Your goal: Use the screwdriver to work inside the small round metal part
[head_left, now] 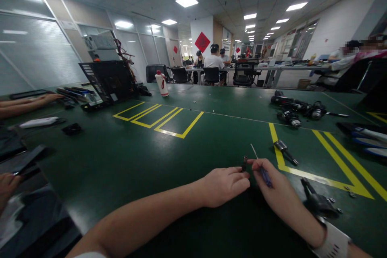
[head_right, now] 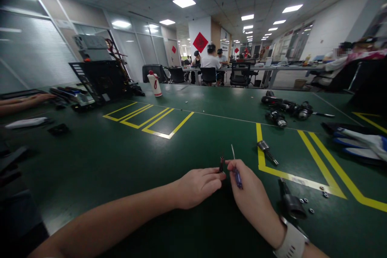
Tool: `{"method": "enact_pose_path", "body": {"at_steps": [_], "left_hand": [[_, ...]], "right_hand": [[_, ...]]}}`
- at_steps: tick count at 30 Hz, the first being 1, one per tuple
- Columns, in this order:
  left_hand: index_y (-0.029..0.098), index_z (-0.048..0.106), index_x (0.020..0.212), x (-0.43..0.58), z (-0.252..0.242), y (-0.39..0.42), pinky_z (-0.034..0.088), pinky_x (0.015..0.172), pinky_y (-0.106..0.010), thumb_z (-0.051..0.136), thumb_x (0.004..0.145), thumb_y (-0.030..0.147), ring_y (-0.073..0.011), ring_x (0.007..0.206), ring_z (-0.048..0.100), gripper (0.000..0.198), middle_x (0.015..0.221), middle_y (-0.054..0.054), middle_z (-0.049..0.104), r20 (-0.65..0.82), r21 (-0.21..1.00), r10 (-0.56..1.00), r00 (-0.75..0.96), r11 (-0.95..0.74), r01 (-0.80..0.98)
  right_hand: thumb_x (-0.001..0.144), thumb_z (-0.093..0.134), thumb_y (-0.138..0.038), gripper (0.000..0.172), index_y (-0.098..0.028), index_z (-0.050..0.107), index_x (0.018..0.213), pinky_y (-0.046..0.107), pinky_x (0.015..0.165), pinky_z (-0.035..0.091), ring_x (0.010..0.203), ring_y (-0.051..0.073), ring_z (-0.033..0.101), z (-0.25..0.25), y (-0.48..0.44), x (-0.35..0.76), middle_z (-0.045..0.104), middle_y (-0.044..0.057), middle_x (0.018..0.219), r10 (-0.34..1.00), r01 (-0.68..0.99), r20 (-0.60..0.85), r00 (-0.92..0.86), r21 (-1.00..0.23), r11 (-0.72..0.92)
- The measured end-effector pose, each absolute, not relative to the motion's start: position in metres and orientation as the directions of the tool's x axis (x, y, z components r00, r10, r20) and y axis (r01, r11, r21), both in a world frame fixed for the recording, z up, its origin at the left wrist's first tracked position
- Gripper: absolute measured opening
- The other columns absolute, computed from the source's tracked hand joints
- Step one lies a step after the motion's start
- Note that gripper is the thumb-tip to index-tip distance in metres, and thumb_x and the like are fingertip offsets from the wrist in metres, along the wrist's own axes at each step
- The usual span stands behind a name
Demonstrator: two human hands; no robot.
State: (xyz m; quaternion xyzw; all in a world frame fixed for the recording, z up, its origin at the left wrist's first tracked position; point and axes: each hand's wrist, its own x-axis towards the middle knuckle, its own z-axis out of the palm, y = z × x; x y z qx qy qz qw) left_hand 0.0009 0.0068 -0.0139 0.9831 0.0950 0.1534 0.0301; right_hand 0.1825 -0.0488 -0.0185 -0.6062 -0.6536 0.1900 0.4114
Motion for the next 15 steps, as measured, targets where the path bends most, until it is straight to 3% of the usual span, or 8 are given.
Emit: {"method": "enact_pose_path", "body": {"at_steps": [4, 7, 10, 15], "left_hand": [[0.014, 0.049, 0.107, 0.0, -0.009, 0.006, 0.049, 0.089, -0.039, 0.041, 0.09, 0.017, -0.0284, 0.12, 0.049, 0.019, 0.123, -0.017, 0.057, 0.264, 0.083, 0.142, 0.954, -0.989, 0.124], [0.019, 0.049, 0.109, -0.002, -0.004, 0.006, 0.047, 0.091, -0.039, 0.049, 0.086, 0.015, -0.0279, 0.123, 0.046, 0.023, 0.125, -0.014, 0.056, 0.274, 0.14, 0.144, 0.951, -0.984, 0.108], [0.021, 0.049, 0.109, -0.004, 0.0, 0.006, 0.046, 0.091, -0.039, 0.054, 0.083, 0.013, -0.0284, 0.122, 0.047, 0.027, 0.125, -0.013, 0.056, 0.29, 0.178, 0.141, 0.947, -0.98, 0.091], [0.014, 0.048, 0.109, -0.003, 0.002, 0.009, 0.049, 0.087, -0.04, 0.053, 0.083, 0.013, -0.0311, 0.119, 0.049, 0.026, 0.122, -0.018, 0.057, 0.211, 0.051, 0.07, 0.975, -0.997, 0.061]], "right_hand": [[0.076, 0.046, -0.033, 0.01, -0.025, 0.051, 0.079, 0.041, 0.071, 0.05, 0.083, 0.027, 0.065, 0.013, -0.04, 0.22, 0.07, 0.009, 0.093, 0.916, 0.688, 0.371, 0.15, -0.705, 0.173], [0.072, 0.05, -0.041, 0.017, -0.026, 0.057, 0.076, 0.043, 0.064, 0.05, 0.077, 0.029, 0.065, 0.025, -0.031, 0.267, 0.071, 0.008, 0.087, 0.936, 0.767, 0.306, 0.172, -0.638, 0.068], [0.071, 0.049, -0.043, 0.02, -0.026, 0.059, 0.076, 0.042, 0.06, 0.05, 0.074, 0.029, 0.066, 0.014, -0.028, 0.318, 0.071, 0.01, 0.081, 0.959, 0.772, 0.202, 0.198, -0.635, -0.026], [0.059, 0.059, -0.043, 0.022, -0.029, 0.066, 0.075, 0.048, 0.06, 0.047, 0.07, 0.034, 0.067, -0.035, -0.048, 0.378, 0.072, 0.015, 0.081, 0.954, 0.771, 0.11, 0.279, -0.618, -0.155]]}}
